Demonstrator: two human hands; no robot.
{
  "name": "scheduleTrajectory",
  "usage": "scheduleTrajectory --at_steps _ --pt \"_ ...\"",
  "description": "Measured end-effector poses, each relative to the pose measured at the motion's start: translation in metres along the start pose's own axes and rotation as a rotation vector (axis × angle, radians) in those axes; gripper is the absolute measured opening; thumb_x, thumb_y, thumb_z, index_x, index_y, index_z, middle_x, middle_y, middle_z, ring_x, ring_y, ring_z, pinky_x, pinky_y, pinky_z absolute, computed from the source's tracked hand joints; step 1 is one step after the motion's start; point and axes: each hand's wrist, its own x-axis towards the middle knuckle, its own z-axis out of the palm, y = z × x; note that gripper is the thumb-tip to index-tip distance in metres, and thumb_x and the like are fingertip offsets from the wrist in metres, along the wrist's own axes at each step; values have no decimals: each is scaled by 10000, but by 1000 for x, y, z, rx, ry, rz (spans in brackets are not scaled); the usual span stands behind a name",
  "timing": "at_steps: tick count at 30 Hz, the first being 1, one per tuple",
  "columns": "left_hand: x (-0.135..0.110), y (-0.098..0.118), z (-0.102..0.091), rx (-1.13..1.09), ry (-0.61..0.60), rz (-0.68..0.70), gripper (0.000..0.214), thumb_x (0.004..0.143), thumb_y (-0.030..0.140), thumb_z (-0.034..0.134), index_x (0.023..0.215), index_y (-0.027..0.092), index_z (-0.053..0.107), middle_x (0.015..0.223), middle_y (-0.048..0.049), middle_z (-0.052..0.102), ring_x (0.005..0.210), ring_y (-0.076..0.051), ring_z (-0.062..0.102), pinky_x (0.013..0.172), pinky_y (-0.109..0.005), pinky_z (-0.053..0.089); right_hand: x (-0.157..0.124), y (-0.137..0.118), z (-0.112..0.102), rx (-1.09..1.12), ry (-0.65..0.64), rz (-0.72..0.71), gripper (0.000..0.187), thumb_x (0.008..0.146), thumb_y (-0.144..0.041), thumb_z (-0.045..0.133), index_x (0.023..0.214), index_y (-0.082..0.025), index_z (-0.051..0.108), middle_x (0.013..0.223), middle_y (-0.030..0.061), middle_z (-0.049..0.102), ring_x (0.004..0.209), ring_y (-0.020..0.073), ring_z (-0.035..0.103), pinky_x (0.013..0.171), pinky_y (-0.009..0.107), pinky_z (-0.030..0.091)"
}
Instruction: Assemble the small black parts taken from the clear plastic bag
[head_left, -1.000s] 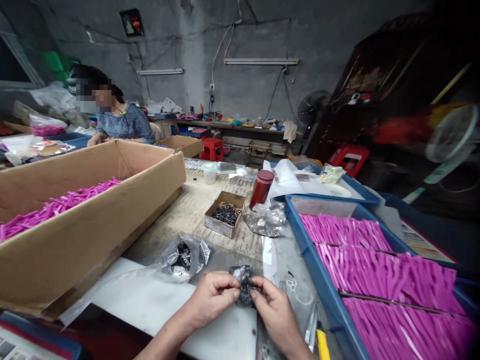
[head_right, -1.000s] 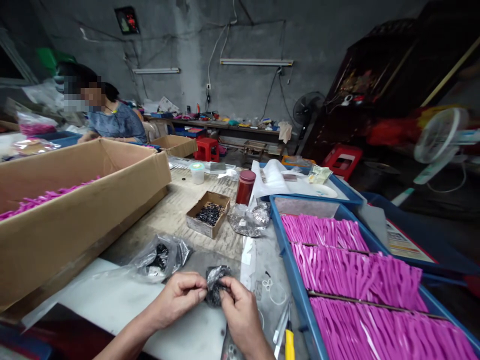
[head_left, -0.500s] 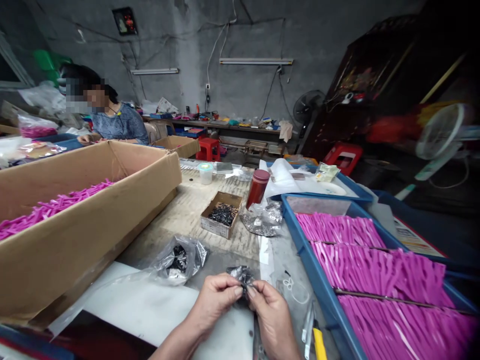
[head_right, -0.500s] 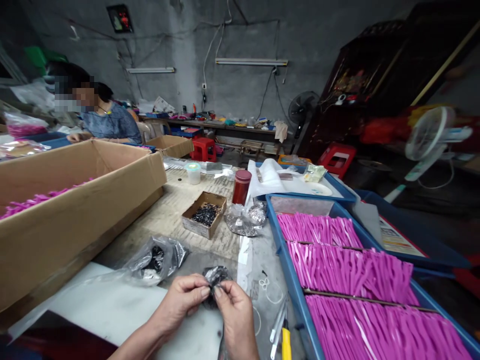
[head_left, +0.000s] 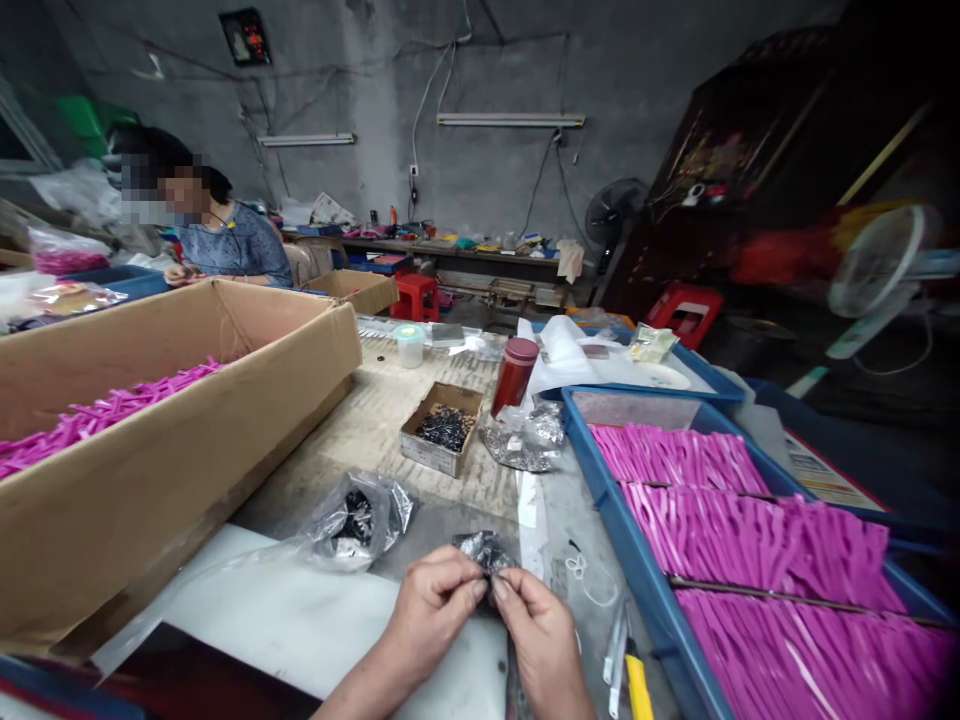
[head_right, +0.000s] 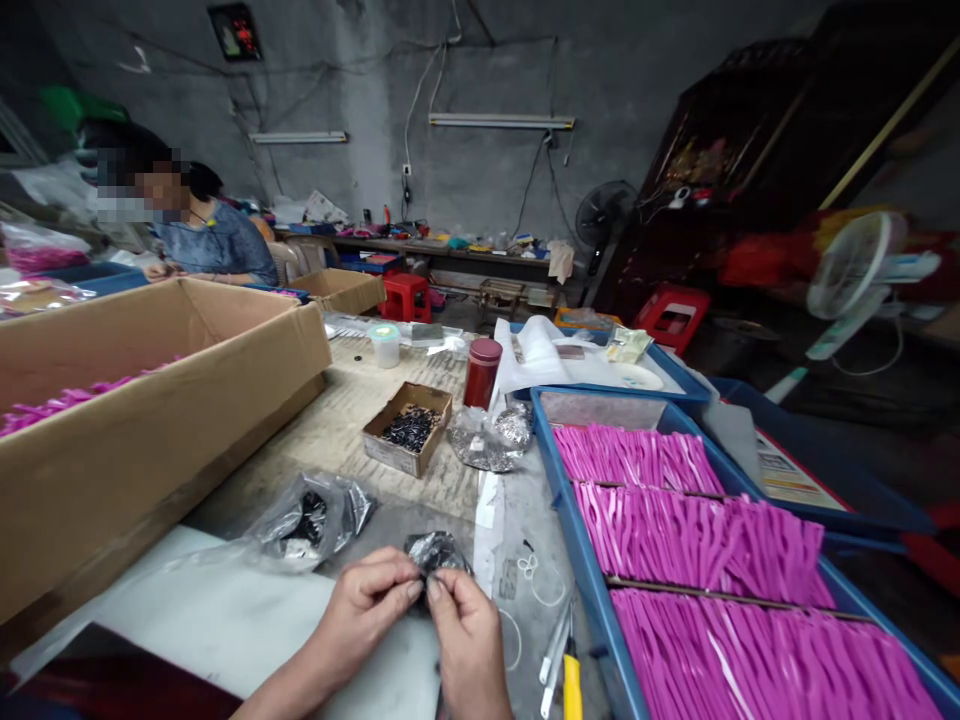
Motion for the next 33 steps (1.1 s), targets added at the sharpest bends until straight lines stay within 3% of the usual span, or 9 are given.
scheduleTrajectory --at_steps 4,12,17,33 --pt "0 -2 -1 -10 -6 -13 168 705 216 487 621 131 604 605 -22 508 598 -122 472 561 -205 362 0 3 -2 -16 -16 -2 145 672 -276 528 678 -149 597 588 6 527 589 152 456 552 245 382" --pt "3 -5 0 -321 18 -196 181 637 278 566 556 116 571 550 23 417 532 -88 372 505 -189 305 -2 3 -4 -30 -21 13 155 678 -300 519 620 -161 553 569 -1 517 563 145 444 521 233 374" --pt "2 1 1 -392 0 -269 195 624 300 575 561 116 568 547 30 396 484 -68 326 458 -182 272 -3 1 -1 -36 -20 3 157 687 -290 514 605 -160 546 552 -7 503 548 137 437 504 224 368" --pt "1 -1 0 -320 -7 -191 191 651 282 554 554 117 550 561 20 405 541 -90 363 509 -191 294 -5 -1 -1 -38 -11 -11 160 690 -282 509 596 -156 541 527 -25 459 524 121 405 480 210 352"
